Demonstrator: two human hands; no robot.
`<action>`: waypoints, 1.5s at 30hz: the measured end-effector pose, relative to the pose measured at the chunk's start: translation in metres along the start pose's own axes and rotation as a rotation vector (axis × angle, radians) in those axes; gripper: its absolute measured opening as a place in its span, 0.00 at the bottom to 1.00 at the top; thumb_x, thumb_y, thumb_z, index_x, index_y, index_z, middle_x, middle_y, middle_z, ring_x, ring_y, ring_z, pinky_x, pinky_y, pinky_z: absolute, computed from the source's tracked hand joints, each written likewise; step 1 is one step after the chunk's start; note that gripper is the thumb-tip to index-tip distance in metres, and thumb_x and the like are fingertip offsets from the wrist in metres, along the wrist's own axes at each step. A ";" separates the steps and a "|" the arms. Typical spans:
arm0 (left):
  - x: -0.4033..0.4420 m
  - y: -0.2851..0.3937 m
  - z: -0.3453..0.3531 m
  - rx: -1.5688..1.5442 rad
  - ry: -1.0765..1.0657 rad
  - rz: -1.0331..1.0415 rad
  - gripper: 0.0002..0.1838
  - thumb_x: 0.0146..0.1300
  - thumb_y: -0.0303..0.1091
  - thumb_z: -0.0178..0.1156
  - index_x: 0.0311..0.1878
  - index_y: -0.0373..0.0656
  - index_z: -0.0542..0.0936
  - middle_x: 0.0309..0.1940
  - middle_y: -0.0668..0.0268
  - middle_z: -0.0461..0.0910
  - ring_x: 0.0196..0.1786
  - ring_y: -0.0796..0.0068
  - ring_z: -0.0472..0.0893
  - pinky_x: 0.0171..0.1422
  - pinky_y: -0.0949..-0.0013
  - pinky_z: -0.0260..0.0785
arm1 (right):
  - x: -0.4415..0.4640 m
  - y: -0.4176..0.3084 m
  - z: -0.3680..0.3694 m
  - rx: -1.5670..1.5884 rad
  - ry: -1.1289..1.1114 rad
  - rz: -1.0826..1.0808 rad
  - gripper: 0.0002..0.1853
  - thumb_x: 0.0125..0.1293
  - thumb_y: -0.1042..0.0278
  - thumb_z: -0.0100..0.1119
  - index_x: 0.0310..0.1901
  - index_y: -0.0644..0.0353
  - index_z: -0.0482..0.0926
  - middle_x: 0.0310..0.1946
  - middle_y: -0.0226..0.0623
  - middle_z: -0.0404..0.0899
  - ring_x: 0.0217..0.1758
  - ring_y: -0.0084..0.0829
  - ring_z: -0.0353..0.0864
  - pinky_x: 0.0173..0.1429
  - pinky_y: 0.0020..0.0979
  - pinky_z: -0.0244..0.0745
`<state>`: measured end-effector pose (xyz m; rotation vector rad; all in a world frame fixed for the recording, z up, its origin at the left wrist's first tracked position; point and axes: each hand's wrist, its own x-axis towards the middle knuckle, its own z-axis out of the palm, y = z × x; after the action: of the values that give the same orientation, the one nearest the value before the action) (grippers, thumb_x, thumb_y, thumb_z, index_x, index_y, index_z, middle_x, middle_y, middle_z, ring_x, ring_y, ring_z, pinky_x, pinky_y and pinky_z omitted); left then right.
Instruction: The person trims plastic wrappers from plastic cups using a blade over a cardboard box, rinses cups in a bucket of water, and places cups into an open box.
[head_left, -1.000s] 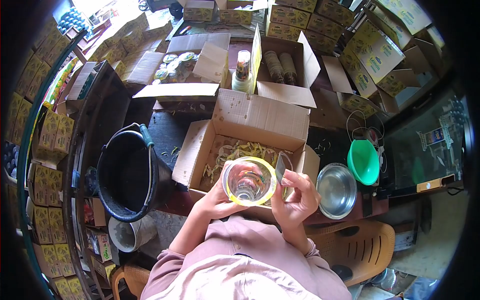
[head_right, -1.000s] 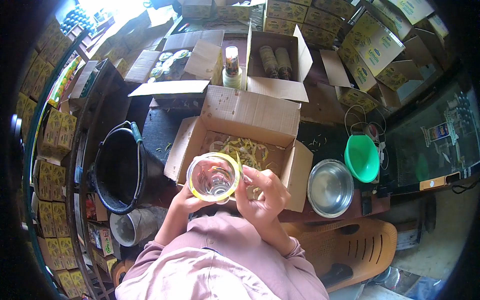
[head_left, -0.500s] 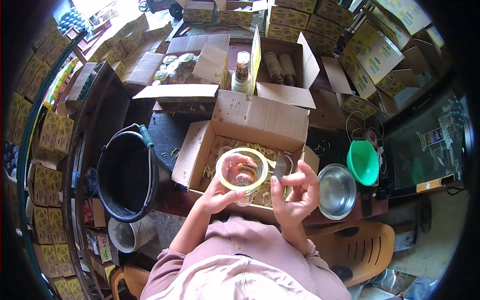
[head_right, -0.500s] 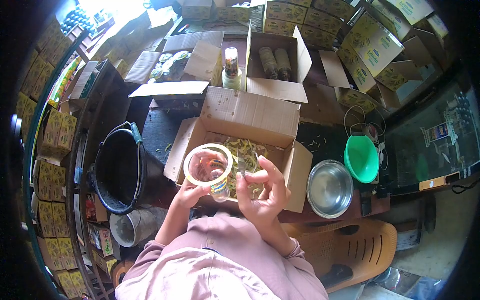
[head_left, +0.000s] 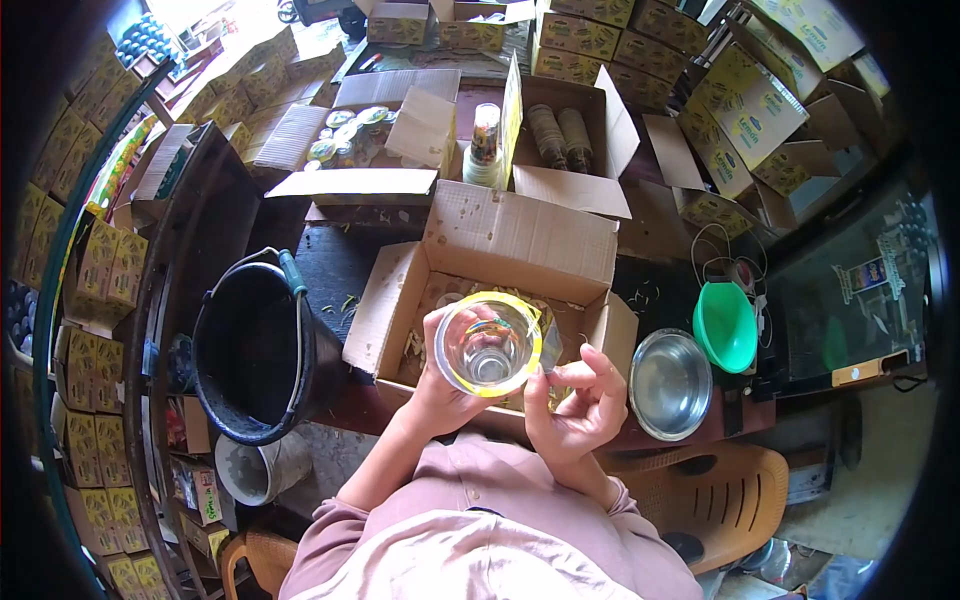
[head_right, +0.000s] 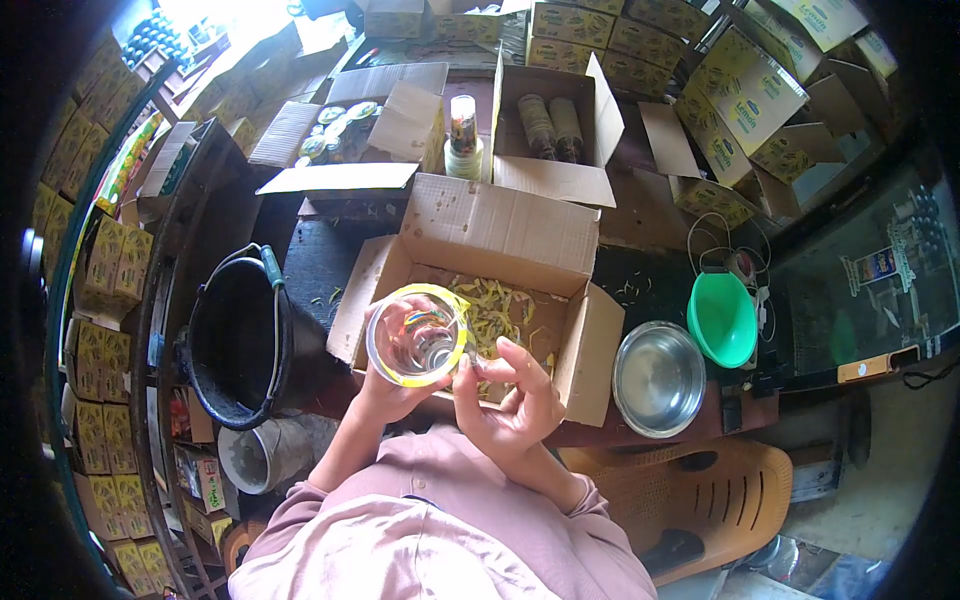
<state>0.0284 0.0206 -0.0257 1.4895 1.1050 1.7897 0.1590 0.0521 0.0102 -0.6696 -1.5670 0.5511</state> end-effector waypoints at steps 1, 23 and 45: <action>-0.001 -0.003 0.000 -0.004 -0.006 0.009 0.43 0.44 0.26 0.69 0.60 0.49 0.53 0.52 0.57 0.59 0.57 0.65 0.66 0.54 0.63 0.69 | 0.001 0.001 0.000 -0.011 0.013 -0.028 0.25 0.44 0.80 0.66 0.47 0.67 0.70 0.22 0.32 0.75 0.24 0.20 0.77 0.28 0.17 0.69; -0.001 0.008 -0.007 0.170 -0.168 -0.019 0.41 0.46 0.21 0.66 0.58 0.44 0.50 0.52 0.54 0.61 0.54 0.63 0.69 0.54 0.63 0.67 | 0.008 0.010 -0.002 -0.051 -0.010 0.017 0.30 0.43 0.81 0.67 0.51 0.66 0.67 0.23 0.31 0.75 0.27 0.19 0.75 0.36 0.17 0.68; -0.002 0.012 -0.008 0.136 -0.200 -0.038 0.40 0.46 0.25 0.67 0.58 0.41 0.52 0.53 0.57 0.61 0.53 0.66 0.70 0.55 0.66 0.66 | 0.002 0.008 -0.004 0.031 0.008 0.085 0.29 0.45 0.80 0.65 0.51 0.66 0.65 0.23 0.29 0.72 0.28 0.19 0.73 0.39 0.18 0.67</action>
<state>0.0225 0.0112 -0.0165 1.6750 1.1631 1.5276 0.1632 0.0591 0.0071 -0.7167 -1.5251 0.6344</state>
